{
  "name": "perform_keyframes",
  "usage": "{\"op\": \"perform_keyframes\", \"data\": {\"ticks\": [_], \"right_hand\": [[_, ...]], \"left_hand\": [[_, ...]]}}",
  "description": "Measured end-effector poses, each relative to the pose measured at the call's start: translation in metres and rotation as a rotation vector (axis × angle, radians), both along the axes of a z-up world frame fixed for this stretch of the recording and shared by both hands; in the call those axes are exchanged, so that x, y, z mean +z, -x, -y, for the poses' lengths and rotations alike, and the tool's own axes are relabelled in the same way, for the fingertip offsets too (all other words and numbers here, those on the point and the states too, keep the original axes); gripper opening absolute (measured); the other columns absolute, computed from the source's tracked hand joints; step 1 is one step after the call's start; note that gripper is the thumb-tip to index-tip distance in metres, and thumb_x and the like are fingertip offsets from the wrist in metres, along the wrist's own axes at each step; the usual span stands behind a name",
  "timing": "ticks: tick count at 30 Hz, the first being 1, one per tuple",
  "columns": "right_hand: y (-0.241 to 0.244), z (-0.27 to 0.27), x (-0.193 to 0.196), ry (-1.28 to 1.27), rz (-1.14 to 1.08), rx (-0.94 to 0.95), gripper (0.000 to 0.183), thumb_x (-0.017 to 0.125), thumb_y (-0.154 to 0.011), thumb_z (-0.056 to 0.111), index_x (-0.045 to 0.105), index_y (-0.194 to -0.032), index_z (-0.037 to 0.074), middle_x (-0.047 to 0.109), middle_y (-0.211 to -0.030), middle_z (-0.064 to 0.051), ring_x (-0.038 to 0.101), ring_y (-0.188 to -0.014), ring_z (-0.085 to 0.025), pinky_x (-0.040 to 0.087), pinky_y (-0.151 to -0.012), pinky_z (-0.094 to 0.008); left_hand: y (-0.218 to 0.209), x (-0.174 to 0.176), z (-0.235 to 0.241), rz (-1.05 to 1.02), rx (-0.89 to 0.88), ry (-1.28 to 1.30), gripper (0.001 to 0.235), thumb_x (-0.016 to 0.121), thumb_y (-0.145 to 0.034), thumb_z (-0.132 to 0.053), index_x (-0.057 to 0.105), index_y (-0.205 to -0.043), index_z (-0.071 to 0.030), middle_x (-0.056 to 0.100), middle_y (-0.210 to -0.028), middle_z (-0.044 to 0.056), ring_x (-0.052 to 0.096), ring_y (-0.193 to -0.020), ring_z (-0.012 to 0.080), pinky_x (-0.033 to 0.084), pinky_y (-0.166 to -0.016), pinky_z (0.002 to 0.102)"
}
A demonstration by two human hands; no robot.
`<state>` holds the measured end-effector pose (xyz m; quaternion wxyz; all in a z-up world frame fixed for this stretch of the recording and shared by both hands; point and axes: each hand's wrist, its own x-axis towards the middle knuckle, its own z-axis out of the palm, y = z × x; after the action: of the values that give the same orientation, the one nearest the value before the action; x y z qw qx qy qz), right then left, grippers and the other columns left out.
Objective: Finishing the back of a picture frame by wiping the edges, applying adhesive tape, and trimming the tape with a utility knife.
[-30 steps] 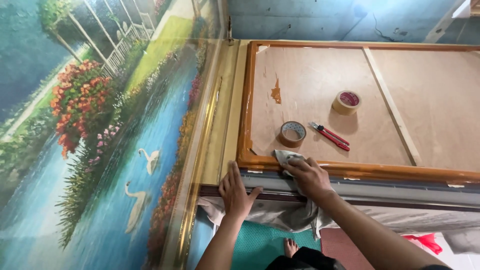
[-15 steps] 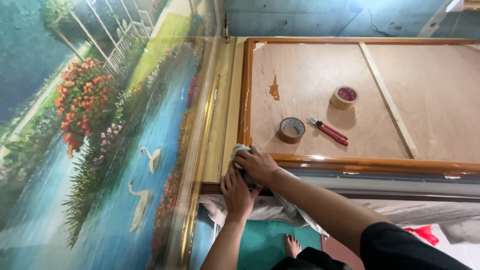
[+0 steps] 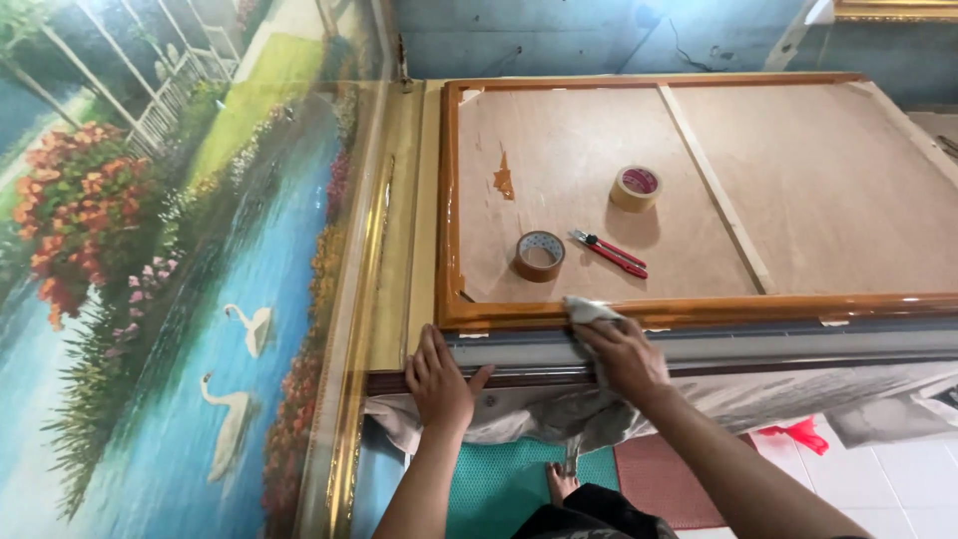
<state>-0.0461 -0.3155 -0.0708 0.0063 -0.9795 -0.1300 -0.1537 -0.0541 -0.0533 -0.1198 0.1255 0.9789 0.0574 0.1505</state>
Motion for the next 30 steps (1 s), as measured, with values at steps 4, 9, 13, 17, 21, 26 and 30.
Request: {"op": "perform_keyframes", "data": {"ticks": [4, 9, 13, 17, 21, 26, 30], "right_hand": [[-0.003, 0.093, -0.058, 0.011, 0.029, -0.285, 0.046, 0.051, -0.077, 0.029, 0.044, -0.116, 0.051, 0.050, -0.111, 0.024, 0.053, -0.098, -0.015, 0.054, -0.074, -0.025], [-0.005, 0.077, -0.051, -0.419, 0.266, -0.364, 0.044, 0.058, -0.068, 0.011, 0.060, -0.110, 0.026, 0.057, -0.101, 0.000, 0.059, -0.079, -0.029, 0.051, -0.069, -0.039], [0.002, -0.015, -0.011, -0.343, 0.223, -0.115, 0.067, 0.059, -0.063, 0.007, 0.046, -0.127, 0.024, 0.047, -0.124, -0.003, 0.056, -0.091, -0.029, 0.049, -0.076, -0.040], [-0.001, -0.027, 0.004, -0.145, -0.274, -0.078, 0.069, 0.037, -0.078, 0.005, 0.011, -0.140, 0.017, 0.014, -0.147, 0.000, 0.040, -0.094, -0.033, 0.039, -0.079, -0.044], [0.006, 0.018, 0.010, -0.048, -0.288, -0.085, 0.064, 0.040, -0.084, 0.015, 0.010, -0.140, 0.019, 0.010, -0.147, -0.002, 0.039, -0.104, -0.032, 0.048, -0.075, -0.037], [0.010, 0.119, 0.019, -0.074, -0.289, -0.268, 0.066, 0.040, -0.081, 0.027, 0.012, -0.140, 0.021, 0.013, -0.147, 0.003, 0.039, -0.105, -0.034, 0.044, -0.077, -0.044], [0.014, 0.174, 0.024, -0.142, -0.400, -0.435, 0.065, 0.035, -0.082, 0.024, 0.006, -0.140, 0.026, 0.002, -0.149, 0.011, 0.042, -0.097, -0.032, 0.044, -0.077, -0.045]], "left_hand": [[-0.002, -0.007, 0.000, 0.044, -0.012, -0.051, 0.108, 0.051, -0.061, -0.075, 0.022, -0.137, -0.004, 0.023, -0.141, 0.009, 0.032, -0.121, 0.0221, 0.021, -0.101, 0.042], [0.000, -0.005, 0.002, 0.119, 0.026, -0.134, 0.106, 0.043, -0.061, -0.078, 0.030, -0.133, -0.003, 0.030, -0.138, 0.011, 0.038, -0.117, 0.0216, 0.026, -0.100, 0.041], [0.001, -0.012, 0.001, 0.173, 0.026, -0.191, 0.106, 0.034, -0.063, -0.081, 0.032, -0.133, -0.002, 0.032, -0.137, 0.011, 0.039, -0.116, 0.0218, 0.029, -0.099, 0.042], [0.000, -0.010, 0.000, 0.221, 0.016, -0.265, 0.103, 0.029, -0.068, -0.079, 0.031, -0.134, 0.001, 0.038, -0.136, 0.013, 0.045, -0.116, 0.0262, 0.035, -0.095, 0.041], [-0.002, -0.012, -0.001, 0.157, 0.019, -0.264, 0.107, 0.027, -0.065, -0.080, 0.027, -0.136, 0.000, 0.035, -0.138, 0.014, 0.043, -0.118, 0.0272, 0.034, -0.095, 0.043], [-0.004, -0.002, 0.029, -0.005, 0.078, -0.070, 0.109, 0.032, -0.065, -0.078, 0.013, -0.139, 0.000, 0.018, -0.144, 0.016, 0.023, -0.129, 0.0313, 0.018, -0.098, 0.053], [0.008, 0.036, 0.113, 0.135, -0.162, -0.107, 0.084, 0.011, -0.081, -0.067, 0.005, -0.138, -0.006, 0.003, -0.147, 0.011, 0.005, -0.133, 0.0266, 0.007, -0.106, 0.049]]}}
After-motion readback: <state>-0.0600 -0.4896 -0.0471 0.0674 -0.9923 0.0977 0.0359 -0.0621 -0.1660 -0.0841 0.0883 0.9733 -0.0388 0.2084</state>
